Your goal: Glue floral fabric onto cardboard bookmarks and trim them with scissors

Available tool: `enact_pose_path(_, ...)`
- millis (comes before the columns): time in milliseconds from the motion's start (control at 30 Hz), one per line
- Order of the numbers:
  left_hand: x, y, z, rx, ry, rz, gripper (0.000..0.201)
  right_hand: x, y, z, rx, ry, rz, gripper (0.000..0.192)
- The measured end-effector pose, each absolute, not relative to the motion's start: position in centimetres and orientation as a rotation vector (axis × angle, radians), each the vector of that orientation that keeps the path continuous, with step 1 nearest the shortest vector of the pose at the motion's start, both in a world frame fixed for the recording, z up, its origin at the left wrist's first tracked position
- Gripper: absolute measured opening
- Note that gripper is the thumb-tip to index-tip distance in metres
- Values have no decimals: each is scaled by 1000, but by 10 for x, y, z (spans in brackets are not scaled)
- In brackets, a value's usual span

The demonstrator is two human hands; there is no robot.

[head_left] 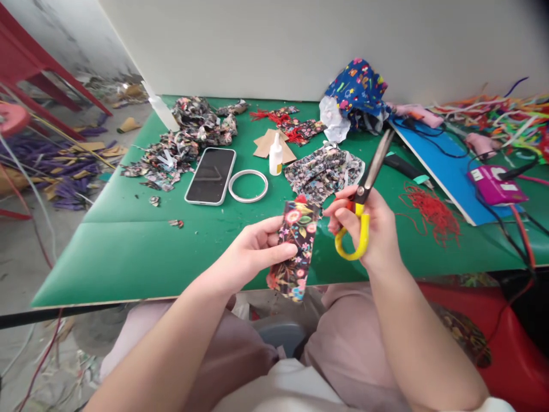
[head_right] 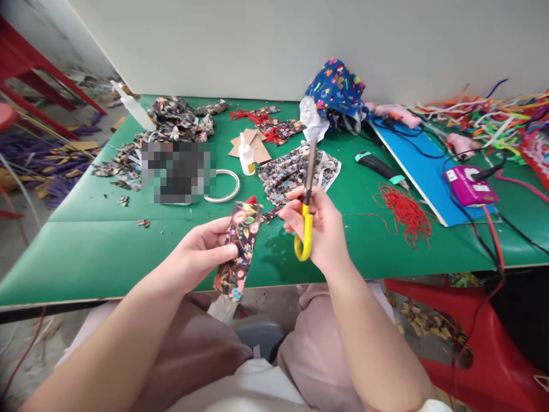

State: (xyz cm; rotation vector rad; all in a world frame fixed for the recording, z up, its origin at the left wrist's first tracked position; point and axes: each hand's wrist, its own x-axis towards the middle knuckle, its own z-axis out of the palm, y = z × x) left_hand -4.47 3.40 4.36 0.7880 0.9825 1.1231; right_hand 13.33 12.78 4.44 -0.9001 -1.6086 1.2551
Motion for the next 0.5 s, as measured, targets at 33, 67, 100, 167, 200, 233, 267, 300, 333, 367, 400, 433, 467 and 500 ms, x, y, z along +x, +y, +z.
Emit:
enact_pose_path(33,-46,35,44,810,1036,1082,45,133,127,45,-873,-1591,1345,31)
enact_pose_path(67,-48,35,45,842,1099,1039,46,132,126,46,-858,-1584,1436,31)
enact_pose_path(100,-49,36,46,883,1160,1002,46,131,124,47,-858,-1588,1521,31)
enact_pose_path(167,-50,37,47,957,1247,974,43,128,121,49,-906,-1609,1632,31)
enact_pose_path(200,-51,37,47,973,1264,980,41,126,120,50,-945,-1612,1651,31)
enact_pose_path(233,-52,38,47,971,1266,1002,40,124,120,50,-983,-1597,1649,31)
enact_pose_path(267,-53,38,47,951,1262,1042,37,122,120,50,-1012,-1562,1633,31)
enact_pose_path(300,-54,39,47,916,1250,1101,35,121,120,49,-1029,-1506,1615,31)
enact_pose_path(333,-54,39,46,872,1226,1168,32,120,121,48,-1035,-1438,1608,31)
enact_pose_path(367,-54,40,46,830,1192,1237,31,120,123,46,-1032,-1365,1614,30)
enact_pose_path(400,-53,41,45,801,1154,1299,32,120,124,45,-1023,-1291,1627,29)
enact_pose_path(433,-50,41,44,796,1118,1342,36,119,125,43,-1014,-1227,1645,28)
enact_pose_path(467,-47,41,43,815,1086,1366,45,119,126,42,-1009,-1175,1661,28)
enact_pose_path(500,-42,41,41,856,1065,1379,57,118,126,41,-1006,-1138,1675,28)
